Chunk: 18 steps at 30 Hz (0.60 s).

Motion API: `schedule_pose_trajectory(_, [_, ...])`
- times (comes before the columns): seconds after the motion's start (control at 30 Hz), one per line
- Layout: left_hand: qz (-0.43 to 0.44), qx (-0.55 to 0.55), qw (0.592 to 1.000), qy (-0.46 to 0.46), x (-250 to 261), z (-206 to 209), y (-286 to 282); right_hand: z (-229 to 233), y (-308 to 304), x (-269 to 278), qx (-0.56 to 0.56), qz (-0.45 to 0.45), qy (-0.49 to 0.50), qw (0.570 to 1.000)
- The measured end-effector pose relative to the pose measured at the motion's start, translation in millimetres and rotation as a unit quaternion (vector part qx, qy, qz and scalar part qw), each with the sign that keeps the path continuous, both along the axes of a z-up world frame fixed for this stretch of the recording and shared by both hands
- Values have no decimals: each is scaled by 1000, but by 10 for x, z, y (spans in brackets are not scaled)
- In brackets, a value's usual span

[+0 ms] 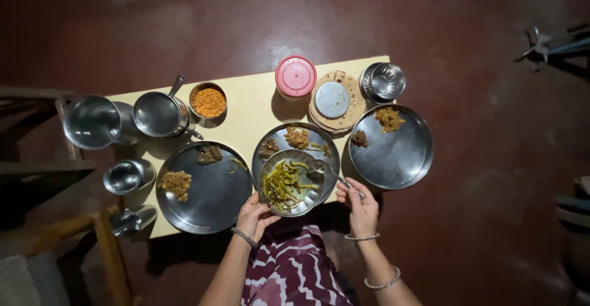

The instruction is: The person is serving various food items from bowls and containers onto several metal plates on a table.

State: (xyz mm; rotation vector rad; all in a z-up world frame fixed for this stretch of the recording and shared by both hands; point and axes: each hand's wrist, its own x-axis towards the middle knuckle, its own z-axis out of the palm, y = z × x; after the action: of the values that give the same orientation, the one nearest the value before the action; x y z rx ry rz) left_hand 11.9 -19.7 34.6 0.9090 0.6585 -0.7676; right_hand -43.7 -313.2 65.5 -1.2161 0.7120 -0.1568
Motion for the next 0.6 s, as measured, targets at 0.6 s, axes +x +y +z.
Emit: schedule_pose_trajectory(0.6, [-3, -31, 998, -48, -7, 435, -186, 1038, 2, 143, -279, 155, 52, 946])
